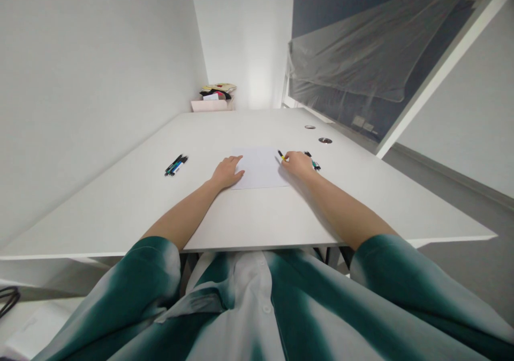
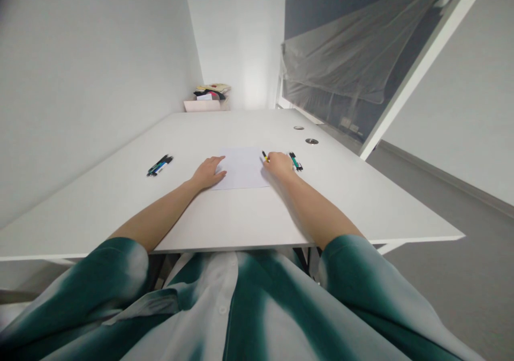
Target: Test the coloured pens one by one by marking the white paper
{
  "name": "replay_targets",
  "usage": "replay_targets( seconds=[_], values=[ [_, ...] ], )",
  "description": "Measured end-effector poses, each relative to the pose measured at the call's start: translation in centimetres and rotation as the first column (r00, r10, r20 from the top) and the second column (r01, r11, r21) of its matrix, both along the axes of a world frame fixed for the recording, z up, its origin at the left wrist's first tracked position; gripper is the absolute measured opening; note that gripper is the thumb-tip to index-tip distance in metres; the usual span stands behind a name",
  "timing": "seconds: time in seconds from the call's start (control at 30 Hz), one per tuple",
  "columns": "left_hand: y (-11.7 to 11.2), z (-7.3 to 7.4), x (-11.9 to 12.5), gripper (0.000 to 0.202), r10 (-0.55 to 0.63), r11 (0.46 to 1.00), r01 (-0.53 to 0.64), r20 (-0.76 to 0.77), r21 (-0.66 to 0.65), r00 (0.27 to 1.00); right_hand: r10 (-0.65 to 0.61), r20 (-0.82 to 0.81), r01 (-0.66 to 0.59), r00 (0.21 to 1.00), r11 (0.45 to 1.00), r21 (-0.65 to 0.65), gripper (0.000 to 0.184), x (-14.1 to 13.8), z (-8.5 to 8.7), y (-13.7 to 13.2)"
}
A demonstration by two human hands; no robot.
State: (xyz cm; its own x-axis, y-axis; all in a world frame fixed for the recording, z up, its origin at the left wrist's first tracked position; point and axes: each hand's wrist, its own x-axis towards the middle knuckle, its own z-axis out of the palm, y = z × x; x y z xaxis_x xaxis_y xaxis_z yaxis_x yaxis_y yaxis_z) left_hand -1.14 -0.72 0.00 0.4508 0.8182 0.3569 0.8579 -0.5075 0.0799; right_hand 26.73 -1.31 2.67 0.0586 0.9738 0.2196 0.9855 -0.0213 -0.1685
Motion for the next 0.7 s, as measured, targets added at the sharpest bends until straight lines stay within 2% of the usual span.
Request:
replay_targets(
  seconds=[0.1, 0.2, 0.4, 0.7],
  values=[
    [0.2, -0.1, -0.1, 0.058, 0.011, 1.0, -0.011, 0.021, -0.011, 1.0, -0.14, 0.0, 0.139, 0.99, 0.988, -0.063, 0.032, 2.1, 0.0, 0.7],
    [0.2, 0.0, -0.1, 0.058, 0.017, 1.0, -0.016, 0.035, -0.023, 0.999, -0.207, 0.004, 0.206, 0.978, 0.971, -0.122, 0.031, 3.3, -0.2, 1.2],
    [-0.1, 0.3, 0.0, 0.059, 0.029, 0.998, -0.027, 0.048, -0.049, 0.998, -0.229, -0.045, 0.218, 0.972, 0.961, -0.172, 0.031, 3.8, -0.1, 1.4],
    [0.0, 0.1, -0.1, 0.055, 0.033, 0.998, -0.031, 0.026, -0.05, 0.999, -0.23, -0.061, 0.22, 0.971, 0.965, -0.139, 0.028, 4.0, -0.5, 1.6]
  ],
)
